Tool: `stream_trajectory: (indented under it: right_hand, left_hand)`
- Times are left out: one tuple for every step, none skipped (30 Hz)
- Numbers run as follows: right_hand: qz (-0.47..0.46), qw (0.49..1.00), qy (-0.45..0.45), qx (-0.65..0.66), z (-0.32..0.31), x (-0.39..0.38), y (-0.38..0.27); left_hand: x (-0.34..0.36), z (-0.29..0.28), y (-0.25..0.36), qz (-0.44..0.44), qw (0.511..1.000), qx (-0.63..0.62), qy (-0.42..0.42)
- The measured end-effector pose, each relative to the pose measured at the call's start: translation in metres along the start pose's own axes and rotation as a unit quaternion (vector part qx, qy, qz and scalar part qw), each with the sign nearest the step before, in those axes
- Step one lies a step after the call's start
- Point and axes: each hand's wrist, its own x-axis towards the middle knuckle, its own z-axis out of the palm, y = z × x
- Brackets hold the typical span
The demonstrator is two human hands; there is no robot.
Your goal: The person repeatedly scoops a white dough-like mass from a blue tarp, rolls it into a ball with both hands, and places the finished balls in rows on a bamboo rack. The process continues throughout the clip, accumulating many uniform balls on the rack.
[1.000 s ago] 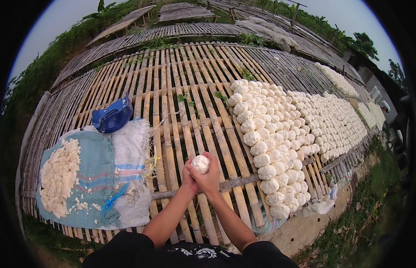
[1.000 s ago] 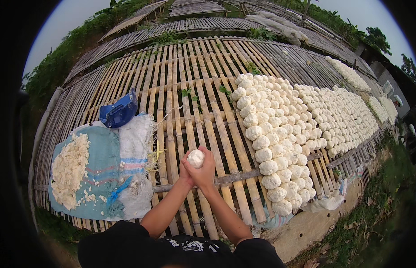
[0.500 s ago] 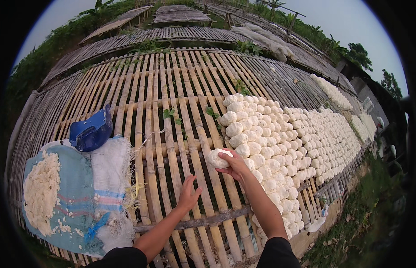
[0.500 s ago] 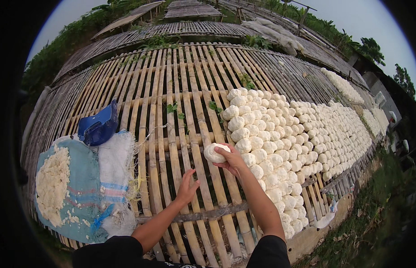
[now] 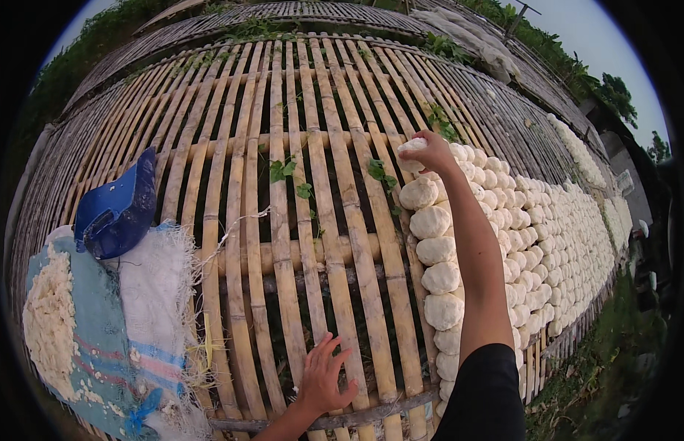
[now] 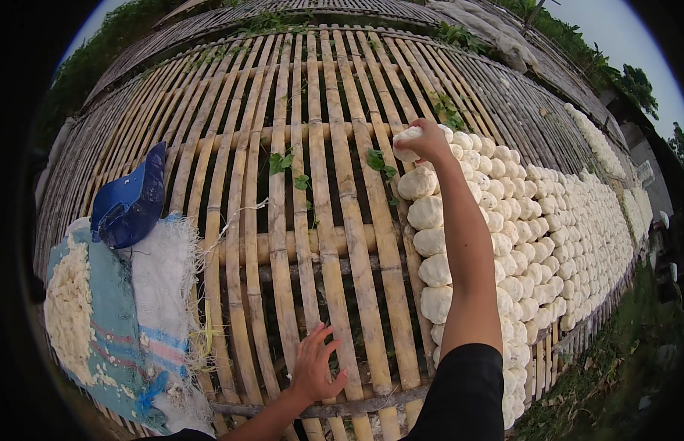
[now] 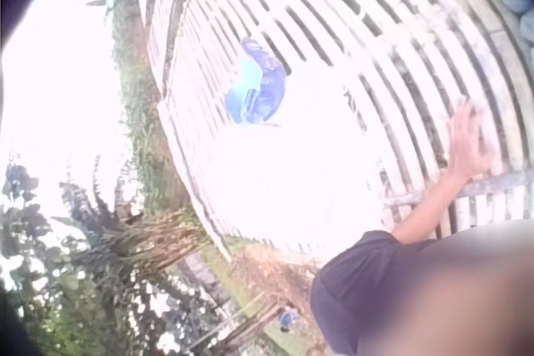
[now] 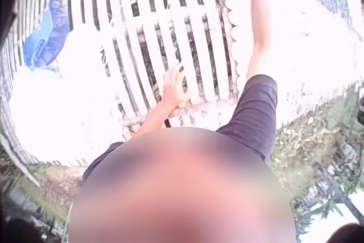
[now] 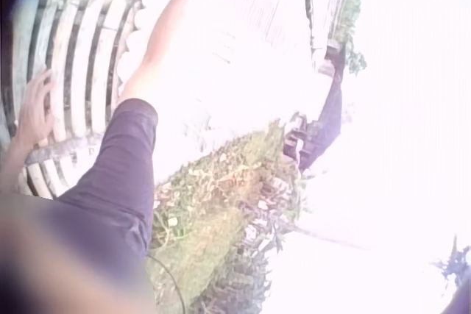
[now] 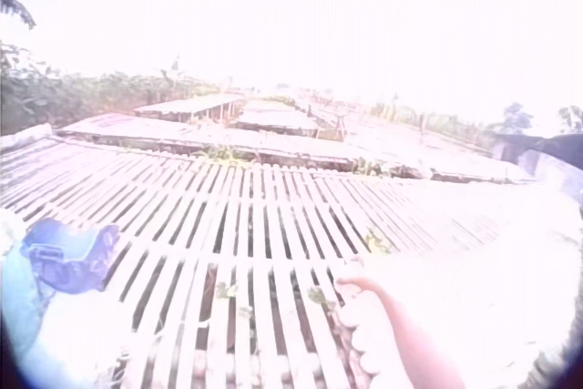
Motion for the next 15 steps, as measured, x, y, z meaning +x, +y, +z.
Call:
stream_trajectory:
  right_hand:
    - [0.003,1.000,-0.006,-0.016,0.006,0.010,0.005]
    - [0.009,0.999,-0.006,-0.036,0.011,0.019,0.010]
    - [0.016,0.998,-0.007,-0.059,0.015,0.026,0.014]
    - [0.030,0.997,-0.008,-0.072,0.018,0.031,0.020]
    - [0.031,0.996,-0.012,-0.080,0.021,0.034,0.025]
    - [0.035,0.995,-0.016,-0.089,0.024,0.036,0.031]
    - [0.042,0.994,-0.009,-0.103,0.026,0.038,0.036]
    - [0.036,0.994,-0.015,-0.100,0.028,0.038,0.040]
    - [0.033,0.994,-0.011,-0.101,0.029,0.037,0.044]
    - [0.027,0.995,-0.012,-0.097,0.030,0.036,0.046]
    - [0.012,0.989,-0.017,-0.145,0.031,0.035,0.046]
    - [-0.006,0.982,-0.028,-0.188,0.032,0.033,0.045]
    - [-0.016,0.971,-0.038,-0.234,0.033,0.031,0.041]
    - [-0.005,0.963,-0.046,-0.267,0.034,0.029,0.036]
    - [0.013,0.951,-0.054,-0.304,0.037,0.027,0.030]
  left_hand:
    - [0.000,0.000,0.000,-0.003,1.000,-0.007,0.000]
    - [0.000,-0.001,-0.001,-0.007,1.000,-0.012,-0.002]
    - [0.000,-0.001,-0.001,-0.010,1.000,-0.017,-0.005]
    - [0.000,-0.001,-0.001,-0.014,1.000,-0.023,-0.010]
    - [0.001,-0.001,0.000,-0.016,0.999,-0.027,-0.011]
    - [0.001,-0.001,0.000,-0.018,0.999,-0.030,-0.011]
    - [0.001,-0.001,0.001,-0.020,0.999,-0.038,-0.007]
    - [0.001,-0.002,0.001,-0.020,0.999,-0.033,-0.011]
    - [0.001,-0.002,0.002,-0.020,0.999,-0.032,-0.011]
    - [0.001,-0.003,0.003,-0.026,0.999,-0.035,-0.011]
    - [0.002,-0.004,0.003,-0.019,0.999,-0.032,-0.010]
    - [0.002,-0.004,0.003,-0.018,0.999,-0.034,-0.009]
    - [0.002,-0.005,0.004,-0.019,0.999,-0.036,-0.009]
    - [0.002,-0.005,0.004,-0.016,0.999,-0.035,-0.008]
    - [0.002,-0.006,0.004,-0.016,0.999,-0.035,-0.007]
